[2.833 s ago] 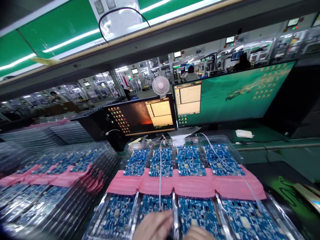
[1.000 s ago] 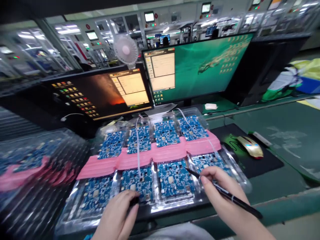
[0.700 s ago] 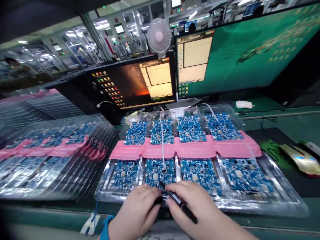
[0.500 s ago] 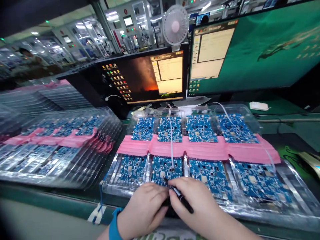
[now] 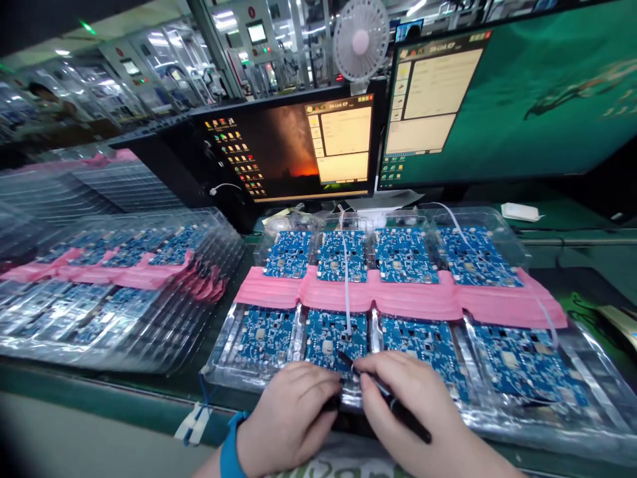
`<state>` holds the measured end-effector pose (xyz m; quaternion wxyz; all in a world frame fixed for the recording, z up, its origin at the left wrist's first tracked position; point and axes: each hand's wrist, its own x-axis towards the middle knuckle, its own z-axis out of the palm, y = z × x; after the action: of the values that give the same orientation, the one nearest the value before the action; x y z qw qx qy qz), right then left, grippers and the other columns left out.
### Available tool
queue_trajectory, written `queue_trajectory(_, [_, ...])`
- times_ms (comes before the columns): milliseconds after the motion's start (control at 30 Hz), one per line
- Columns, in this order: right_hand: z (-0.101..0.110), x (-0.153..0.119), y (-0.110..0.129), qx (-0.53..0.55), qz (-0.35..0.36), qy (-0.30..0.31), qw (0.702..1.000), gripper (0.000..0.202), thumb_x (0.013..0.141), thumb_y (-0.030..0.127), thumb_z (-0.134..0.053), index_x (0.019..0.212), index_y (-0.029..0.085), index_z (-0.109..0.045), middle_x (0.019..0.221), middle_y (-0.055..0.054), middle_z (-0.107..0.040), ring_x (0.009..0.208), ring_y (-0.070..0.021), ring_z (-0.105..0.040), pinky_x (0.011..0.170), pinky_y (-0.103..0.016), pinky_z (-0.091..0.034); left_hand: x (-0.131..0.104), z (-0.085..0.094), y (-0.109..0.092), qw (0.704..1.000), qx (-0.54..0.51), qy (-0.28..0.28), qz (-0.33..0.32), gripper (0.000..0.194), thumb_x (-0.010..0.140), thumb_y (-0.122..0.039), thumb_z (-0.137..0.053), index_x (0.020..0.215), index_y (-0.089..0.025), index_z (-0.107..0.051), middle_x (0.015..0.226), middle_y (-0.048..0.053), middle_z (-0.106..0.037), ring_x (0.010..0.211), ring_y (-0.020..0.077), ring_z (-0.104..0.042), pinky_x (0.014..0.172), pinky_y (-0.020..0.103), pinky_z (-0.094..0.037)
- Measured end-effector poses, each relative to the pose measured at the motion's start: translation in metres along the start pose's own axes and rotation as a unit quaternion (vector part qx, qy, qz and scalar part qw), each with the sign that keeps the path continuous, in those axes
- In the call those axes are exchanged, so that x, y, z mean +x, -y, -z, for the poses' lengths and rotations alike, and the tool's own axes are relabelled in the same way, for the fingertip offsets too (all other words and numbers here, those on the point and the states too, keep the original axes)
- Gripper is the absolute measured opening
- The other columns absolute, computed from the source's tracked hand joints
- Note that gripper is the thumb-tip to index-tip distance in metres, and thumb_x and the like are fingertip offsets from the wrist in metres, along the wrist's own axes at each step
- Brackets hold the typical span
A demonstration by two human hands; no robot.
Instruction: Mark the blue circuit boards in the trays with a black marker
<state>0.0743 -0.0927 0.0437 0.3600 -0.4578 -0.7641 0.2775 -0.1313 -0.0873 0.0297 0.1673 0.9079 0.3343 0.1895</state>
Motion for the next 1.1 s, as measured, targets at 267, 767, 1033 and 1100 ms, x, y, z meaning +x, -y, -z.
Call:
queue_trajectory(267, [0.008, -0.014, 0.003, 0.337, -0.299, -0.096, 0.888, 0.034, 0.083, 0.048, -0.046, 0.073, 0.019, -0.061, 0.064, -0.005, -0.056, 0.057, -0.0182, -0.051, 0.050, -0.025, -0.044, -0.002, -0.002, -0.007, 0.981, 0.038, -0.151, 0.117, 0.021, 0.083, -0.019, -0.041, 0.101, -0.014, -0.049, 0.081, 0.008, -0.056, 0.075, 0.0196, -0.052, 0.069, 0.037, -0.044])
queue_trajectory(767, [0.005, -0.042, 0.005, 0.349, -0.274, -0.048, 0.895, 0.027, 0.083, 0.043, -0.050, 0.076, 0.021, -0.063, 0.075, -0.004, -0.058, 0.065, -0.0181, -0.055, 0.055, -0.023, -0.048, -0.007, 0.000, -0.030, 0.991, -0.001, -0.125, 0.037, 0.017, 0.082, -0.024, -0.042, 0.089, -0.014, -0.053, 0.072, 0.006, -0.055, 0.067, 0.0181, -0.049, 0.063, 0.034, -0.042])
queue_trajectory(1033, [-0.003, -0.061, 0.000, 0.326, -0.138, 0.057, 0.933, 0.034, 0.093, 0.036, -0.028, 0.110, 0.023, -0.055, 0.084, -0.004, -0.057, 0.079, -0.0183, -0.054, 0.068, -0.026, -0.048, -0.009, -0.003, -0.048, 0.995, -0.001, -0.085, -0.053, 0.026, 0.086, -0.028, -0.035, 0.090, -0.011, -0.054, 0.063, 0.005, -0.054, 0.059, 0.0173, -0.049, 0.057, 0.031, -0.040])
queue_trajectory(1100, [-0.001, -0.069, 0.002, 0.308, -0.098, 0.056, 0.945, 0.037, 0.095, 0.034, -0.022, 0.114, 0.026, -0.052, 0.097, -0.004, -0.056, 0.088, -0.0190, -0.053, 0.076, -0.027, -0.047, -0.009, -0.003, -0.055, 0.996, -0.026, -0.070, -0.056, 0.029, 0.087, -0.030, -0.031, 0.090, -0.012, -0.054, 0.064, 0.006, -0.057, 0.058, 0.0171, -0.051, 0.057, 0.030, -0.040])
